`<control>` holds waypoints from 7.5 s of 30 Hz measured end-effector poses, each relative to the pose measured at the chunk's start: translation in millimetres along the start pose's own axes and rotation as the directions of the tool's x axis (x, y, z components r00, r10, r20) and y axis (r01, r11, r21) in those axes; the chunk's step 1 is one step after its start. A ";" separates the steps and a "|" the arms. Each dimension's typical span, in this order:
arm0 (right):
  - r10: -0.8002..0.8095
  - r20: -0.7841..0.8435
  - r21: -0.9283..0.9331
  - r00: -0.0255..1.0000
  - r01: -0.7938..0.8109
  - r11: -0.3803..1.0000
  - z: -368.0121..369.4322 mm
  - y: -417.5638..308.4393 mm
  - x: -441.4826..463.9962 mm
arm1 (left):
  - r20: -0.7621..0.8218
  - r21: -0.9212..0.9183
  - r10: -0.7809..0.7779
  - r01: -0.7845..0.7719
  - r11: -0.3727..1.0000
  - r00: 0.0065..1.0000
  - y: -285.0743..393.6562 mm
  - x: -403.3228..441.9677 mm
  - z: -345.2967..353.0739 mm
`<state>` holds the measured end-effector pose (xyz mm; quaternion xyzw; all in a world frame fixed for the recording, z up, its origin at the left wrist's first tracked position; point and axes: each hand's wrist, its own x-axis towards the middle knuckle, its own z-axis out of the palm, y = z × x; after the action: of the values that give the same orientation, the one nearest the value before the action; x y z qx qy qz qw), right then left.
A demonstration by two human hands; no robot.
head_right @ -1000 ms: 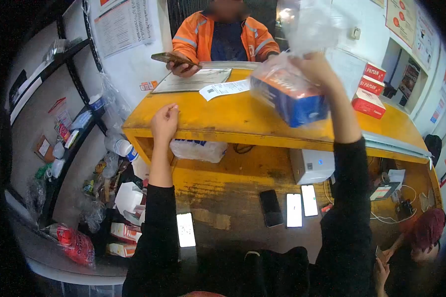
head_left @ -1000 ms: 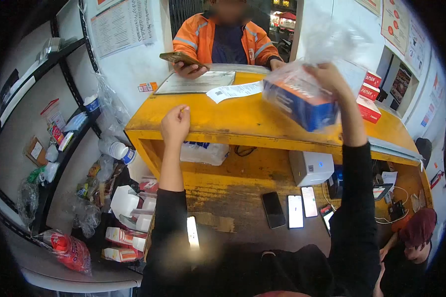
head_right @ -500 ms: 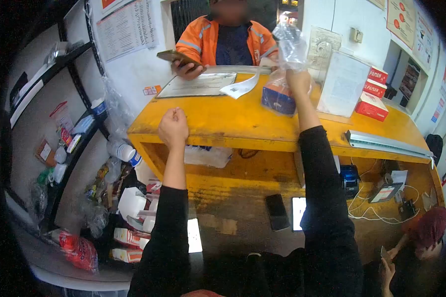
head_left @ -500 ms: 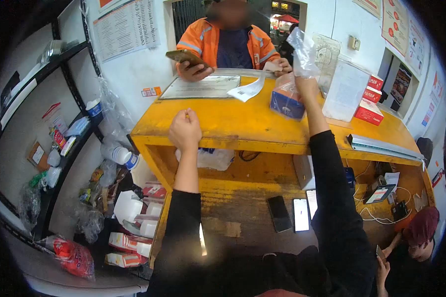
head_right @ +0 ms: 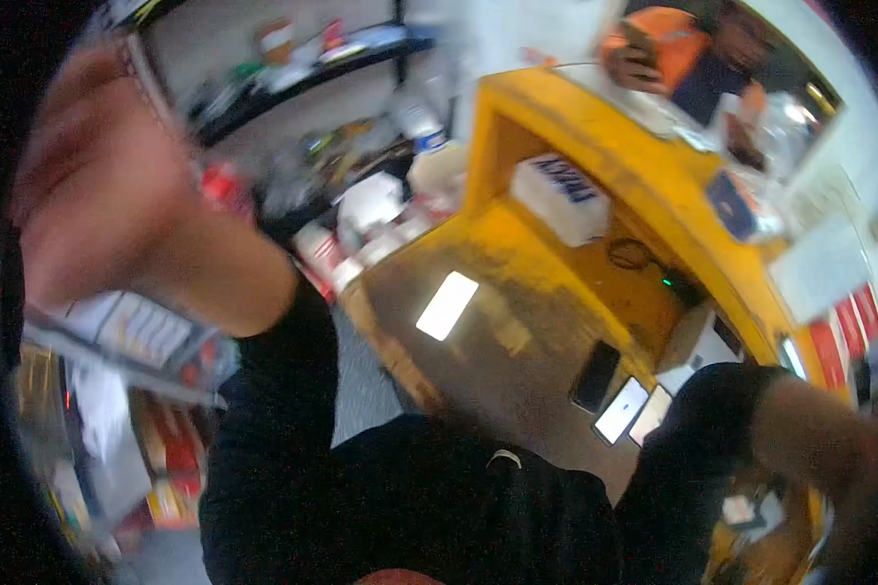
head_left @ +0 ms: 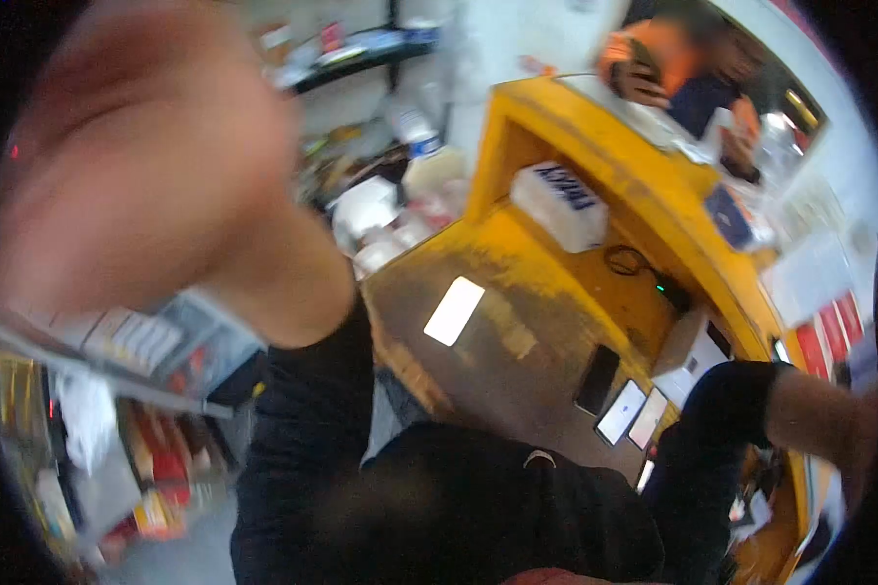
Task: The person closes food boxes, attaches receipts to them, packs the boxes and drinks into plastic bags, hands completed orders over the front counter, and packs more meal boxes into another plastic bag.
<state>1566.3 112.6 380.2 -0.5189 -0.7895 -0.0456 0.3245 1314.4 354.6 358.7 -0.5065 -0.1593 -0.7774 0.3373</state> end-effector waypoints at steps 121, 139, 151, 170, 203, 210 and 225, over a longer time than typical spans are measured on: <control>0.070 0.612 0.691 0.788 -0.489 -0.533 868.7 -868.7 374.1 | 0.352 -0.154 -0.900 0.932 -0.328 -0.258 -755.8 124.5 -1042.2; 0.112 -0.304 0.034 0.946 -0.106 0.994 976.0 -862.3 283.7 | 0.167 0.037 -0.778 0.792 -0.609 -0.606 -705.0 29.3 -1165.2; -0.251 0.647 0.738 0.720 -0.509 0.443 977.7 -962.2 240.6 | 0.218 -0.128 -0.764 0.759 -0.639 -0.607 -687.9 44.7 -1081.8; -0.486 0.046 0.954 0.873 0.105 0.279 835.3 -928.4 365.8 | 0.486 0.640 -0.805 0.489 0.593 0.340 -701.6 183.2 -1078.0; -0.450 0.181 0.315 0.874 0.382 0.869 982.2 -821.2 302.5 | 0.694 -0.414 -0.709 0.737 -0.535 -0.125 -623.4 192.4 -1102.6; -0.609 0.680 0.494 0.408 -0.869 -0.030 887.0 -851.5 295.9 | 0.640 -0.403 -0.764 0.809 -0.428 -0.085 -623.9 167.4 -1246.5; 0.046 0.472 -0.025 0.880 -0.039 0.999 1008.0 -872.0 308.9 | 0.295 0.766 -0.804 0.631 -0.124 -0.517 -727.9 135.8 -1205.2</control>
<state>279.7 369.8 -7.6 -0.5339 -0.8329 0.0837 0.1194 -39.6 120.4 22.9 -0.4458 -0.6805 -0.3810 -0.4393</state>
